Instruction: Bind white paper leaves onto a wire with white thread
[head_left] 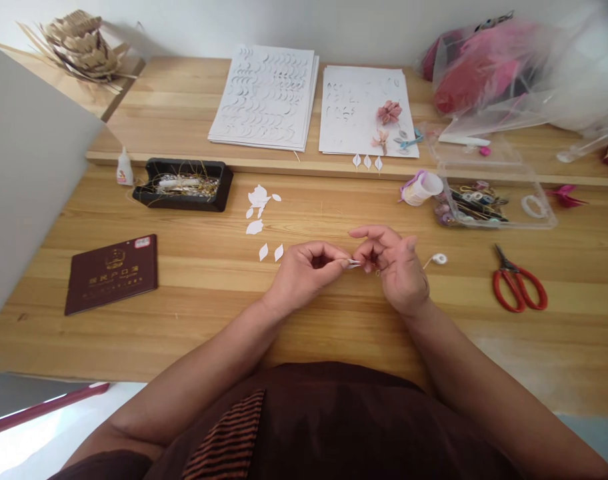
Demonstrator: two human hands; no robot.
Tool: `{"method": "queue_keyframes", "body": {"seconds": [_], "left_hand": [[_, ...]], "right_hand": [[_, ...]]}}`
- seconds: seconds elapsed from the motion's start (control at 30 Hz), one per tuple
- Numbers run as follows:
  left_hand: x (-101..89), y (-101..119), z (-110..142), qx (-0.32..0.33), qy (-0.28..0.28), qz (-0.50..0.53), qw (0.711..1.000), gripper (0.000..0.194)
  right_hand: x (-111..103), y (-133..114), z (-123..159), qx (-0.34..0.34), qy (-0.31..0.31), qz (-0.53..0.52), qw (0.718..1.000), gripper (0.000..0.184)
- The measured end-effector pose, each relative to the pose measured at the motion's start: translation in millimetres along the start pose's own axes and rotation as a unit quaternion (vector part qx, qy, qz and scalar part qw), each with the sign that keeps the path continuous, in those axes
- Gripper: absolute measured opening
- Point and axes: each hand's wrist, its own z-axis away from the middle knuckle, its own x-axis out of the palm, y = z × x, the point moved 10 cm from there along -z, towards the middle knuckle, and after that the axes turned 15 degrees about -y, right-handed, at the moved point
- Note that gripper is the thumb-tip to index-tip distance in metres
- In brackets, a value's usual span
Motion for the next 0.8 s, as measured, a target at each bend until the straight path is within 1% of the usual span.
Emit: {"method": "queue_keyframes", "body": {"seconds": [0.1,0.17,0.27,0.37,0.47,0.57,0.67,0.8], "left_hand": [[-6.8,-3.7,-0.1,-0.001,0.030,0.046,0.999,0.020],[-11.2,-7.7,0.1,-0.007,0.052,0.084,0.995,0.022],[-13.4,-13.0,-0.5,-0.013,0.067,0.140,0.988,0.024],[-14.5,-13.4,-1.7,-0.002,0.073,0.172,0.982,0.024],[-15.7,-12.4,-2.7,0.007,0.077,0.182,0.980,0.025],[-16.4,-13.5,-2.8,0.002,0.081,0.190,0.978,0.027],[-16.8,-14.5,-2.2,-0.004,0.085,0.199,0.976,0.029],[-18.3,-14.5,-1.9,-0.002,0.091,0.206,0.974,0.029]], "right_hand": [[-2.0,1.0,-0.4,-0.001,0.004,-0.015,1.000,0.063],[-2.7,2.5,-0.1,0.008,0.006,-0.011,1.000,0.049],[-2.7,3.4,0.5,0.022,0.007,0.029,0.999,0.029],[-4.2,3.5,0.7,0.025,0.019,0.079,0.996,0.019],[-5.8,5.2,-0.3,0.036,0.027,0.126,0.991,0.008],[-7.7,5.5,-1.2,0.044,0.031,0.143,0.988,0.008],[-9.0,3.2,-0.8,0.039,0.039,0.123,0.991,0.009],[-9.2,1.8,0.5,0.045,0.046,0.124,0.990,0.024]]}}
